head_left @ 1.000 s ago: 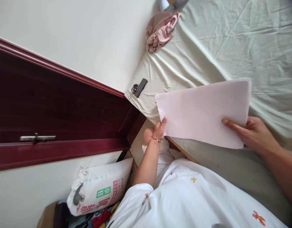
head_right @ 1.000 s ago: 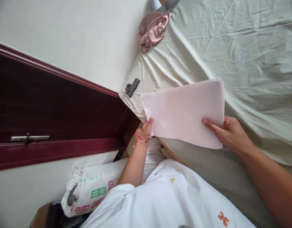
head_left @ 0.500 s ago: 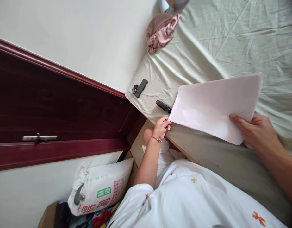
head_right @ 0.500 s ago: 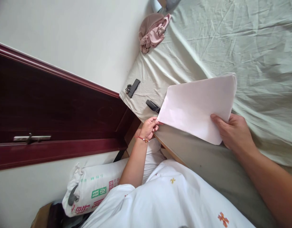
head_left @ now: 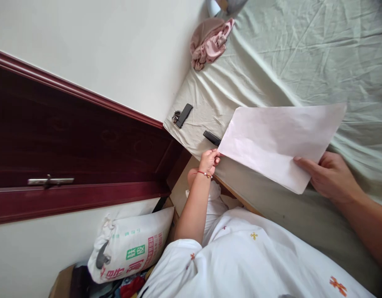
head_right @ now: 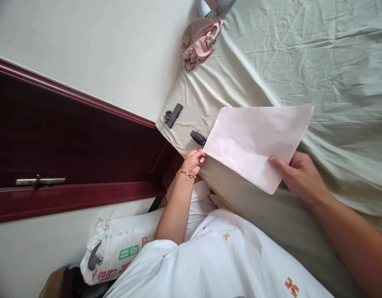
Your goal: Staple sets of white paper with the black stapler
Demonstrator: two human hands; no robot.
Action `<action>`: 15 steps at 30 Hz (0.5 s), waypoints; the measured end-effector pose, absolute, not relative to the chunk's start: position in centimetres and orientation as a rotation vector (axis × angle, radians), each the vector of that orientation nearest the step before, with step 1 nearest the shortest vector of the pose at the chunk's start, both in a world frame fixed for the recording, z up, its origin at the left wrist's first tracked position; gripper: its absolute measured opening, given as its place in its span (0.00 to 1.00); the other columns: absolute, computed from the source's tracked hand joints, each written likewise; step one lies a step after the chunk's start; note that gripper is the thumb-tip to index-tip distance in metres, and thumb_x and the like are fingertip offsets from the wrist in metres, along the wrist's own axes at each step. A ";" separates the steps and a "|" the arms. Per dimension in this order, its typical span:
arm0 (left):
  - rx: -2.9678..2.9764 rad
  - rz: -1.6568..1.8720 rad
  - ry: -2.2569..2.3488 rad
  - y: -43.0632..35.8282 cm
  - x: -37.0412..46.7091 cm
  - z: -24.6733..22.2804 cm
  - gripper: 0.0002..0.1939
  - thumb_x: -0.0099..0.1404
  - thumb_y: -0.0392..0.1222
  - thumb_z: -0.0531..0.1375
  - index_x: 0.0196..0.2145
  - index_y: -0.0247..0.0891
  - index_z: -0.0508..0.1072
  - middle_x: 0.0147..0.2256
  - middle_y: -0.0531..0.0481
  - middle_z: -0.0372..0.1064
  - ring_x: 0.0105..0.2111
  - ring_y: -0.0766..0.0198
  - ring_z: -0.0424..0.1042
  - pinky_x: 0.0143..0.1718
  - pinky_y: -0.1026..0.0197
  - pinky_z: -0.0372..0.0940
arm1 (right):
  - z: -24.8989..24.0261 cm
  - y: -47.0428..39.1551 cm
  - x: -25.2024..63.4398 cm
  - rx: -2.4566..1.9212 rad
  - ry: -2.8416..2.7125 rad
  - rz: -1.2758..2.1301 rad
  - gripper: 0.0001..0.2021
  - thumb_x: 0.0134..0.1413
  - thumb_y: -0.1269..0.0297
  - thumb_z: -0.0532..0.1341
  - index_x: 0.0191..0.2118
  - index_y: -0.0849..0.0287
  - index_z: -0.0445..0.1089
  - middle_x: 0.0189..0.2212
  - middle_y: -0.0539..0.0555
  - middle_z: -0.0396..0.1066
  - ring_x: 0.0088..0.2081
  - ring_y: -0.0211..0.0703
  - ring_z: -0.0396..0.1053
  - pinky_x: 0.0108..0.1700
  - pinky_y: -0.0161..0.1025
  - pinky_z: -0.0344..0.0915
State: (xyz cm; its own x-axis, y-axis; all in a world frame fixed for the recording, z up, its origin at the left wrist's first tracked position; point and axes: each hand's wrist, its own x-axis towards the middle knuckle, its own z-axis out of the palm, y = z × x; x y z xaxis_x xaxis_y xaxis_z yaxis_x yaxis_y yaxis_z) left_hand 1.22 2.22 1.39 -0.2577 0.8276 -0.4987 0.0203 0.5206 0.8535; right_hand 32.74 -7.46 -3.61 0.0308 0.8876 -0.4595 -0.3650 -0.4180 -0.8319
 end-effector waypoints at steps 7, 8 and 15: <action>0.713 0.907 1.702 2.9 1.8 1.1 0.12 0.49 0.35 0.68 0.23 0.35 0.65 0.19 0.56 0.66 0.13 0.79 0.54 0.14 0.71 0.40 | -3.5 -7.8 32.9 -1.511 -0.816 1.486 0.17 0.50 0.50 0.68 0.36 0.61 0.78 0.34 0.54 0.80 0.30 0.41 0.72 0.29 0.33 0.67; 0.712 0.908 1.709 3.0 1.8 1.1 0.12 0.49 0.36 0.67 0.24 0.35 0.66 0.19 0.56 0.66 0.13 0.79 0.54 0.14 0.71 0.40 | -3.3 -7.7 32.8 -1.508 -0.820 1.485 0.17 0.50 0.50 0.68 0.35 0.61 0.78 0.33 0.54 0.80 0.30 0.40 0.71 0.29 0.34 0.67; 0.771 0.965 1.786 3.1 1.5 0.4 0.09 0.55 0.37 0.64 0.31 0.36 0.66 0.23 0.53 0.70 0.15 0.77 0.58 0.16 0.71 0.42 | -1.4 -7.7 32.0 -1.601 -0.916 1.450 0.18 0.49 0.49 0.64 0.29 0.62 0.76 0.28 0.54 0.77 0.27 0.40 0.67 0.27 0.34 0.62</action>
